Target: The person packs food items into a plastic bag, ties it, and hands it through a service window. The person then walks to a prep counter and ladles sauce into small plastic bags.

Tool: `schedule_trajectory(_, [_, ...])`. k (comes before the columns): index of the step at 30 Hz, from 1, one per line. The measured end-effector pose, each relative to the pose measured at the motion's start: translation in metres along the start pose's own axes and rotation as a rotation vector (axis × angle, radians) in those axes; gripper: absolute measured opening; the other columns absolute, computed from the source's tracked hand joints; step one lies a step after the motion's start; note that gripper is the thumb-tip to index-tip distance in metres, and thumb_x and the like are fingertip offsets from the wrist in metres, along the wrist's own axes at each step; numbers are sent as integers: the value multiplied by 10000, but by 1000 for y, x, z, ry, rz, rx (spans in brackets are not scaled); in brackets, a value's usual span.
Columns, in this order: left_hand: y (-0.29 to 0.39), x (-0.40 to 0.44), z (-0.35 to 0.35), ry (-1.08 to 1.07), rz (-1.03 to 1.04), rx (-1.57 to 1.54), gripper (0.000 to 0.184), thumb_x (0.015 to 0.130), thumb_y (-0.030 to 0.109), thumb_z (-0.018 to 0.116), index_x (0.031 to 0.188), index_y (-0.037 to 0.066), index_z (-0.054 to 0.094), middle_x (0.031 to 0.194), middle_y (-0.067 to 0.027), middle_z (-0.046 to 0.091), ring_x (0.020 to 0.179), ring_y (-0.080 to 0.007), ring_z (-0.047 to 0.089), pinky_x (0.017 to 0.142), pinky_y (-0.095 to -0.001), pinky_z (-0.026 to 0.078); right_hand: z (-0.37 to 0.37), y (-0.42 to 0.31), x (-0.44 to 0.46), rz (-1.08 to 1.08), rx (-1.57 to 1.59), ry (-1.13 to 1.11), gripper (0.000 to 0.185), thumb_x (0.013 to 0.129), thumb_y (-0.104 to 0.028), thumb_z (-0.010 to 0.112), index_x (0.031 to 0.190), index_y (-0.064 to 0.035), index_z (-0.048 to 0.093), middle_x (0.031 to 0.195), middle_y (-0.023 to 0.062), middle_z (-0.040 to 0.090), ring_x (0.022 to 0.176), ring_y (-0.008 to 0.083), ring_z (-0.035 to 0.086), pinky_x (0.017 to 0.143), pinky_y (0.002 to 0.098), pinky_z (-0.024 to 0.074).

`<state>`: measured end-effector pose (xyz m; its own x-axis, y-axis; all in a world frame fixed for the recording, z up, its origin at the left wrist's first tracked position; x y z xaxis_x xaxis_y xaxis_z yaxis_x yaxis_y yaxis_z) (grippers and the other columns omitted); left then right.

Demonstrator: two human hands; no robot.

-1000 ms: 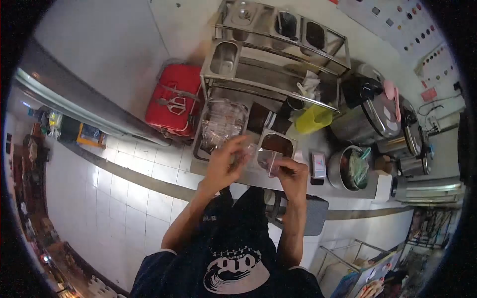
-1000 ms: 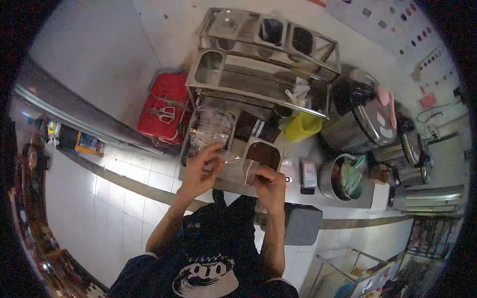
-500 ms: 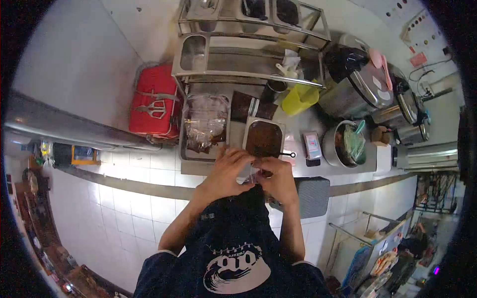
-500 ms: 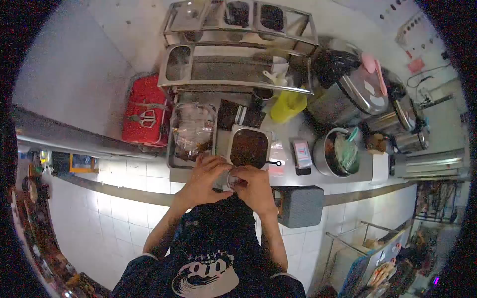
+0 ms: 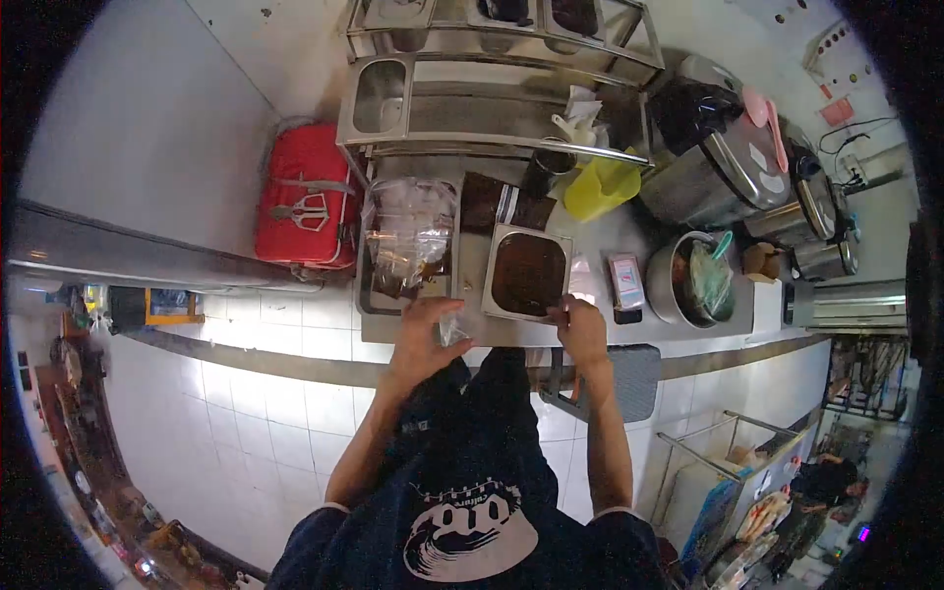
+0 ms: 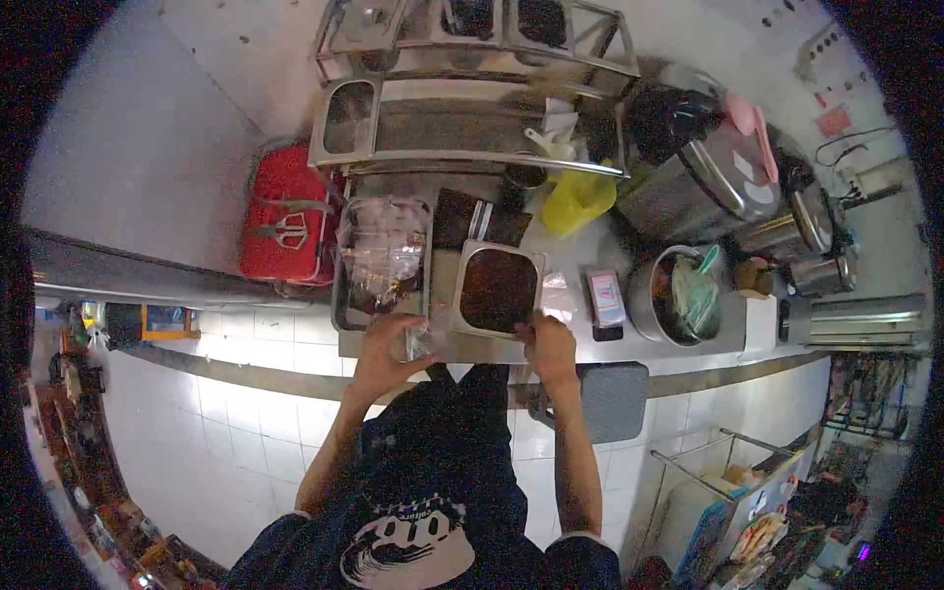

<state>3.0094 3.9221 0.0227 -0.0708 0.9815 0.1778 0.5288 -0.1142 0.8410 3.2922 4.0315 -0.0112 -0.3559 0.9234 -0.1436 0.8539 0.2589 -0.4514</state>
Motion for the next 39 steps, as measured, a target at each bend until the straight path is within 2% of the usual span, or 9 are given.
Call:
schedule_trajectory(1, [-2, -2, -3, -5, -2, 2, 544, 667, 193, 898, 1144, 74, 664, 1133, -127, 686, 1103, -319, 624, 977, -438, 464, 5, 1, -2, -129, -52, -1, 178, 885, -206, 657, 891, -31, 624, 895, 205, 663, 805, 421, 663, 685, 527, 523])
schedule_trajectory(10, [-11, -8, -11, 44, -68, 44, 565, 663, 174, 872, 1172, 76, 647, 1132, -133, 680, 1109, -328, 618, 994, -452, 436, -2, 7, 20, -77, -246, 258, 164, 722, -27, 655, 882, -38, 622, 835, 159, 604, 810, 377, 641, 676, 469, 531])
schedule_trajectory(12, [-10, -7, -10, 54, -70, 66, 557, 664, 172, 866, 1167, 71, 648, 1119, -135, 680, 1104, -336, 617, 998, -453, 435, 12, 3, 21, -225, -99, 221, 123, 755, -34, 656, 878, -47, 654, 844, 178, 630, 749, 390, 642, 663, 484, 514])
schedule_trajectory(17, [-8, -7, -14, 66, -58, 92, 561, 665, 176, 864, 1169, 61, 645, 1126, -145, 678, 1110, -339, 613, 1006, -459, 434, 13, 23, 6, -134, 68, 123, 137, 739, -50, 678, 874, -52, 703, 856, 169, 674, 809, 382, 657, 689, 413, 539])
schedule_trajectory(20, [-15, -6, -8, 66, -56, 88, 563, 663, 172, 865, 1171, 59, 652, 1141, -149, 676, 1116, -339, 611, 1002, -461, 444, 21, 51, -3, 2, 272, 3, 113, 801, -78, 684, 891, -33, 737, 819, 161, 711, 752, 310, 683, 674, 357, 529])
schedule_trajectory(22, [-16, -2, -3, 64, -53, 84, 563, 661, 167, 866, 1173, 61, 657, 1149, -151, 676, 1118, -340, 611, 999, -461, 449, 33, 66, -11, 188, 643, -14, 105, 803, -60, 636, 808, 28, 695, 698, 76, 641, 672, 151, 564, 634, 311, 447])
schedule_trajectory(25, [-12, 9, 9, 120, -5, 18, 568, 655, 157, 869, 1179, 73, 669, 1158, -147, 676, 1100, -340, 622, 971, -455, 473, 47, 74, -21, 258, 785, -41, 127, 838, -82, 621, 810, 22, 688, 734, 24, 635, 722, 119, 552, 679, 279, 434])
schedule_trajectory(30, [-19, 29, 31, 98, 6, 19, 568, 691, 188, 881, 1207, 97, 662, 1151, -127, 697, 1101, -313, 647, 964, -431, 500, 41, 69, -38, 274, 953, 56, 252, 947, -225, 665, 830, -3, 693, 712, -35, 587, 683, 68, 484, 616, 247, 380])
schedule_trajectory(39, [-3, 57, 44, 207, 56, -77, 549, 695, 171, 865, 1204, 87, 680, 1116, -127, 707, 1040, -319, 658, 921, -425, 508, 19, 64, -51, 342, 1100, 241, 92, 876, -79, 652, 829, -1, 663, 795, -17, 598, 772, 72, 501, 721, 242, 413])
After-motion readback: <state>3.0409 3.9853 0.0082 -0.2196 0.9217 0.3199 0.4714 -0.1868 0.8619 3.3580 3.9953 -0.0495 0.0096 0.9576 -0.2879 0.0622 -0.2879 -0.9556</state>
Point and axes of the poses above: each hand's wrist, its own x-axis towards the middle knuckle, its own z-axis out of the palm, y = z × x, the point moved 3 cm from there along x, towards the middle knuckle
